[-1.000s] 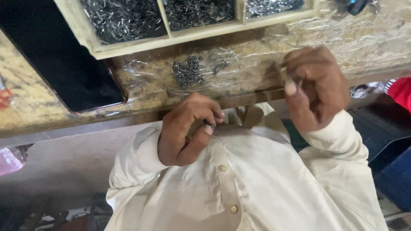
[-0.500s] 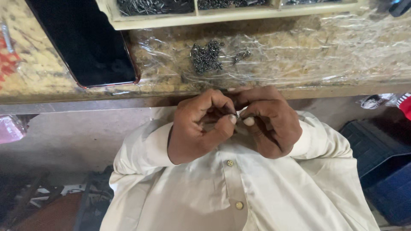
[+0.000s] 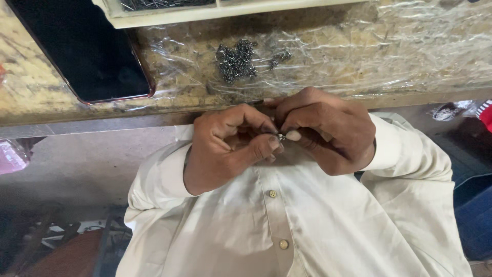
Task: The person assembles key fobs by hand at a workbench. They pick up a key ring, insert a small metal pin, attach a blue plastic head, and place the completed fob on the table. The process is repeated multiple times with components from a compartmentalized tray.
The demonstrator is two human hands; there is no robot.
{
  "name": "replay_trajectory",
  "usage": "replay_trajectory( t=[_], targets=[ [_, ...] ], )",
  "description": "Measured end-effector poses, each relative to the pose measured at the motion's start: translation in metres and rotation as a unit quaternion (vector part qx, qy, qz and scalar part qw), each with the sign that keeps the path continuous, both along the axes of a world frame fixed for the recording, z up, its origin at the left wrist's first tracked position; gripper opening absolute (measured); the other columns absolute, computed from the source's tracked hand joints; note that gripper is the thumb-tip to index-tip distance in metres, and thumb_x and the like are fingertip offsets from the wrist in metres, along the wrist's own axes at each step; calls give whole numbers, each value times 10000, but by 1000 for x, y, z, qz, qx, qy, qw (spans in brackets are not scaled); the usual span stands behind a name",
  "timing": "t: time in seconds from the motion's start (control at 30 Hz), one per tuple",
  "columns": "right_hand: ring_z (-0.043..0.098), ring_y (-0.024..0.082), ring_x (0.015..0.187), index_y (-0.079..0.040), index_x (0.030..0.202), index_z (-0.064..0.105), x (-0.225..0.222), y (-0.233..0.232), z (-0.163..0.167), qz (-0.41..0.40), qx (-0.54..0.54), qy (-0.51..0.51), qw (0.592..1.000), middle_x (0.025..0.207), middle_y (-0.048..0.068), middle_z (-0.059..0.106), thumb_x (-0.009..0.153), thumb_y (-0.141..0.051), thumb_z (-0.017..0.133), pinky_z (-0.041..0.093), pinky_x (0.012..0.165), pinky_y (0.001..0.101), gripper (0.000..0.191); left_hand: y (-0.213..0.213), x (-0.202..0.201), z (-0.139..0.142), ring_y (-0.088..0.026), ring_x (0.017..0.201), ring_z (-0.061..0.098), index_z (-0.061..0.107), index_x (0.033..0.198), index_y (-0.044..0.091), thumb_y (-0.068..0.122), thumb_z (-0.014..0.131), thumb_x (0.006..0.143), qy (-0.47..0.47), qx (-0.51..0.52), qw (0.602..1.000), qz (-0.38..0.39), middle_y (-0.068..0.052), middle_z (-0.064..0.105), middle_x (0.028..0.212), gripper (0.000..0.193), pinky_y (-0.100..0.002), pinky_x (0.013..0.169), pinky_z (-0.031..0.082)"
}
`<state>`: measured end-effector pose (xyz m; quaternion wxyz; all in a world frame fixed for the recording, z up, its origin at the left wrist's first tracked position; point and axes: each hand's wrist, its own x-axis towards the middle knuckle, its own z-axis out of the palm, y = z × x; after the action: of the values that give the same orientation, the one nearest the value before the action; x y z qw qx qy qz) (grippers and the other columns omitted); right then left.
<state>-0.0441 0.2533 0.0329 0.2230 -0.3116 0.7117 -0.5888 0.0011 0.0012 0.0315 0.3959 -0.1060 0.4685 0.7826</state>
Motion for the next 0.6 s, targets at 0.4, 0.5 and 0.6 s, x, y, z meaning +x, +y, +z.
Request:
replay_trajectory(
  t=[0.4, 0.5, 0.6],
  targets=[
    [667, 273, 862, 21, 924, 705, -86, -77, 67, 20, 152, 420, 894, 964, 167, 658, 827, -35, 782, 494, 819, 556, 136, 9, 12, -11, -91, 725, 636, 581, 1048, 35, -23, 649, 946, 266, -114, 944, 157, -66, 664, 933, 136, -241, 666, 528],
    [627, 225, 873, 0, 1002, 714, -110, -92, 42, 104, 219, 525, 816, 971, 104, 628, 847, -110, 793, 499, 859, 418, 206, 8, 5, -19, -133, 790, 636, 572, 1089, 19, -28, 647, 930, 320, -117, 931, 132, -78, 618, 943, 182, -252, 699, 552],
    [621, 202, 909, -41, 991, 715, -141, -105, 26, 174, 279, 566, 756, 989, 57, 617, 757, -157, 789, 507, 836, 336, 271, 9, -3, -27, -124, 736, 669, 596, 1051, 35, -29, 648, 930, 337, -130, 921, 146, -66, 659, 943, 146, -258, 693, 564]
  ],
)
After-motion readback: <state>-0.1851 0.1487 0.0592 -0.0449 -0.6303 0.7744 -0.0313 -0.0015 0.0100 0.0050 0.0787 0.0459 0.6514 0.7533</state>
